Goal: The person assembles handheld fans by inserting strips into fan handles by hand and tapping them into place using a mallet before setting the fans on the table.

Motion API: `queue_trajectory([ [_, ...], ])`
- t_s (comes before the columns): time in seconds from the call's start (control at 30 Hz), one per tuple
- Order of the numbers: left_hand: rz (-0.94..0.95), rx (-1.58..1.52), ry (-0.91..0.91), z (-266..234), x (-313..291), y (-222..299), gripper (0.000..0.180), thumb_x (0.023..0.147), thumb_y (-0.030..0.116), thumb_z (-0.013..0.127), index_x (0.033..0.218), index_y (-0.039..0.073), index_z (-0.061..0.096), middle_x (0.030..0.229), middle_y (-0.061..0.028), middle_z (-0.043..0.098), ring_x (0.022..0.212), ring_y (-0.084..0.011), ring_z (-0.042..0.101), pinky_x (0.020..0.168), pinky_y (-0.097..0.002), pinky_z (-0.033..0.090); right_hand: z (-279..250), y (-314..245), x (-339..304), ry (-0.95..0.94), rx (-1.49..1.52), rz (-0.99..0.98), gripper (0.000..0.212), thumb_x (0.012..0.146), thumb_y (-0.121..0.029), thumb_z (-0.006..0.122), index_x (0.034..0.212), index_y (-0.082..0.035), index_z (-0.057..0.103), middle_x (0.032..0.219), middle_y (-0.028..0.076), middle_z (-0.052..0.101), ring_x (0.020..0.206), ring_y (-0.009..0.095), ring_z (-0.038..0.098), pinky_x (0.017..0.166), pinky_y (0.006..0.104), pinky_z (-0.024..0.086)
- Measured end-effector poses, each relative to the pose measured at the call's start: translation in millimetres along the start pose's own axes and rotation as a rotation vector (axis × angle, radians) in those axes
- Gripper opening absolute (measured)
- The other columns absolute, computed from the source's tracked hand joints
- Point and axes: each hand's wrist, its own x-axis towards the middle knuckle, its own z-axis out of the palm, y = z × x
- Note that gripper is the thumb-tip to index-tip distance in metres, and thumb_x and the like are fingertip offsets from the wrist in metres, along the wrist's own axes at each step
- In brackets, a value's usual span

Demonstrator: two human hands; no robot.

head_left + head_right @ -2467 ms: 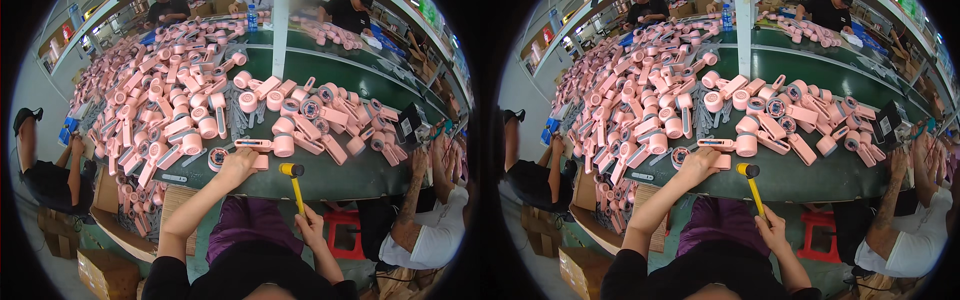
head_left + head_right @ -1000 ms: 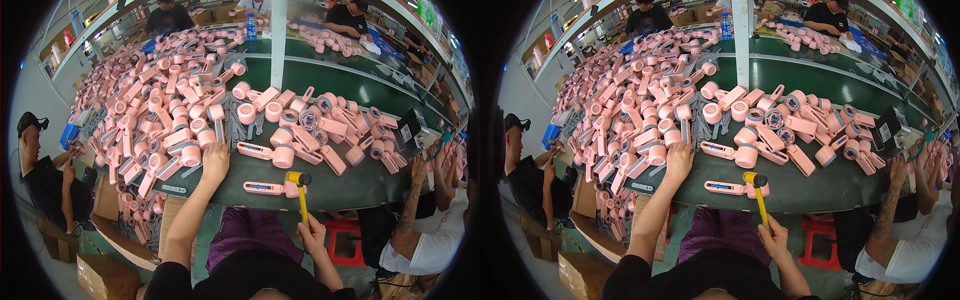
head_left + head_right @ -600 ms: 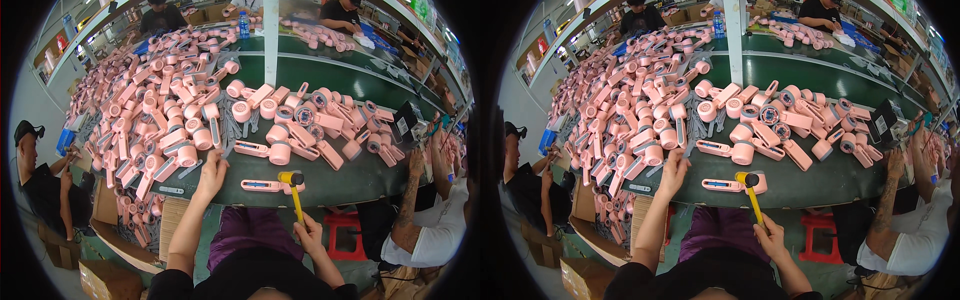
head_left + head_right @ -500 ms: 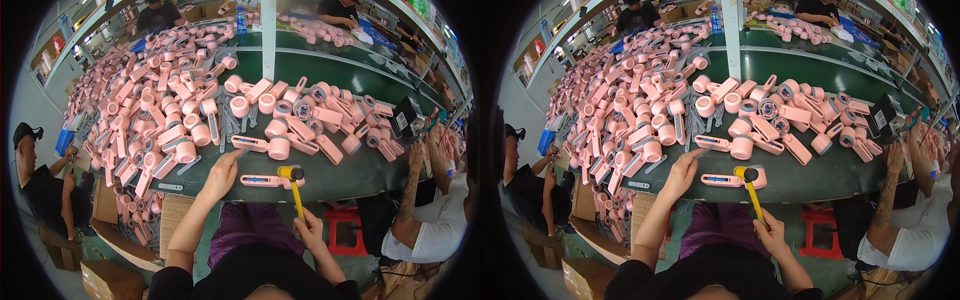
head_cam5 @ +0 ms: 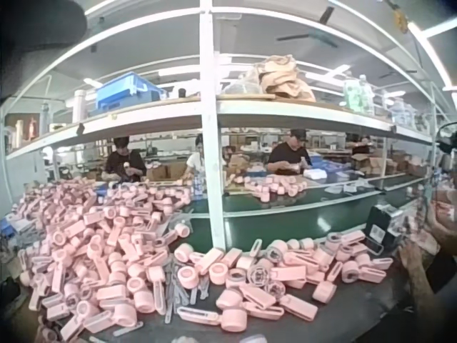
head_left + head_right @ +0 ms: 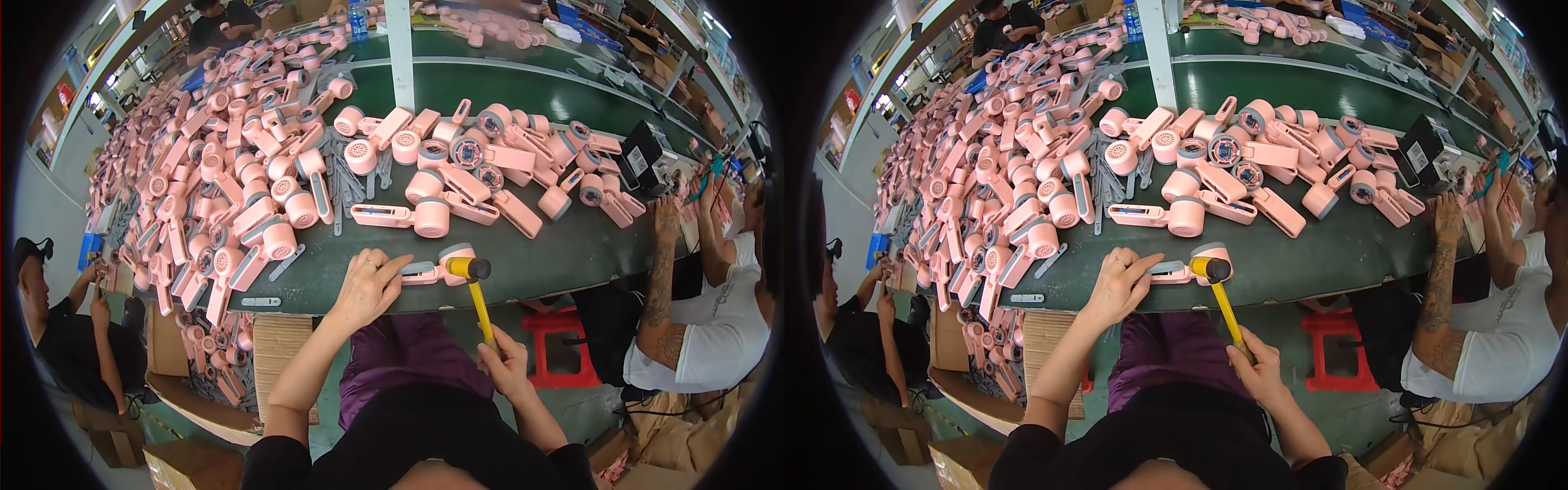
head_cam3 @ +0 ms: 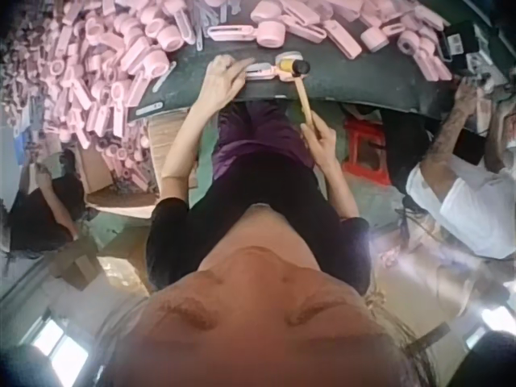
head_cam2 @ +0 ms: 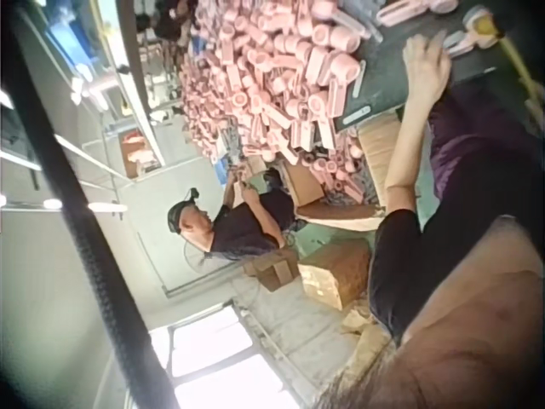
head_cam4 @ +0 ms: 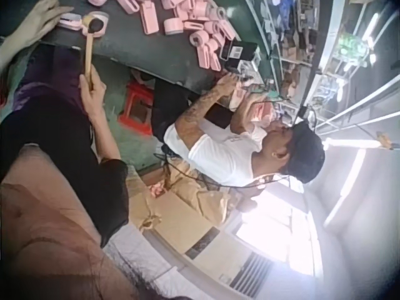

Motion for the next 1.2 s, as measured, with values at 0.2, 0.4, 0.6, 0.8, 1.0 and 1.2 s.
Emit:
queue_trajectory([
  [0.2, 0.043, 0.003, -0.016, 0, 3, -5, 0.034, 0.079, 0.007, 0.061, 0.113, 0.009, 0.064, 0.080, -0.0068, 0.045, 0.079, -0.0230, 0.047, 0.071, -0.0345, 0.039, 1, -4, -1, -0.008, 0.002, -0.002, 0.036, 0.086, 0.001, 0.055, 0.122, 0.003, 0.053, 0.061, -0.001, 0.053, 0.048, 0.004, 0.046, 0.047, 0.0179, 0.037],
  [0.4, 0.042, -0.039, -0.045, -2, 6, -4, 0.034, 0.079, 0.004, 0.061, 0.113, 0.006, 0.063, 0.080, -0.0084, 0.046, 0.079, -0.0249, 0.048, 0.073, -0.0359, 0.042, 1, -3, -2, -0.007, -0.031, 0.008, 0.037, 0.084, -0.002, 0.061, 0.119, 0.007, 0.053, 0.064, 0.002, 0.056, 0.052, 0.007, 0.051, 0.051, 0.0202, 0.040],
  [0.6, -0.114, -0.070, 0.156, -7, 2, -16, 0.032, 0.081, 0.000, 0.057, 0.112, 0.003, 0.061, 0.083, -0.0124, 0.048, 0.083, -0.0290, 0.050, 0.076, -0.0383, 0.043, 2, -3, 4, -0.007, -0.033, 0.018, 0.037, 0.084, -0.001, 0.060, 0.119, 0.006, 0.053, 0.062, 0.001, 0.056, 0.050, 0.005, 0.050, 0.049, 0.0198, 0.039],
  [0.8, -0.308, -0.075, 0.314, -62, -1, -47, 0.022, 0.088, 0.003, 0.053, 0.109, 0.001, 0.056, 0.092, -0.0185, 0.056, 0.085, -0.0353, 0.056, 0.075, -0.0399, 0.045, 4, -4, 9, -0.016, 0.037, 0.045, 0.035, 0.086, -0.001, 0.055, 0.120, 0.003, 0.054, 0.061, 0.000, 0.054, 0.046, 0.003, 0.046, 0.044, 0.0177, 0.035],
  [1.0, -0.417, 0.068, 0.324, -131, -8, -95, 0.021, 0.088, 0.009, 0.053, 0.107, 0.001, 0.057, 0.095, -0.0209, 0.061, 0.088, -0.0364, 0.060, 0.076, -0.0407, 0.047, 8, 6, 18, -0.059, 0.101, 0.071, 0.036, 0.087, -0.001, 0.053, 0.122, 0.004, 0.051, 0.060, 0.001, 0.053, 0.044, 0.005, 0.045, 0.041, 0.0178, 0.033],
  [1.2, -0.658, 0.199, 0.465, -188, -47, -174, 0.022, 0.084, 0.009, 0.054, 0.103, 0.001, 0.059, 0.087, -0.0219, 0.064, 0.084, -0.0371, 0.062, 0.075, -0.0400, 0.047, 13, 13, 29, -0.006, 0.169, 0.141, 0.036, 0.087, 0.000, 0.052, 0.123, 0.004, 0.050, 0.059, 0.002, 0.052, 0.042, 0.005, 0.044, 0.040, 0.0181, 0.032],
])
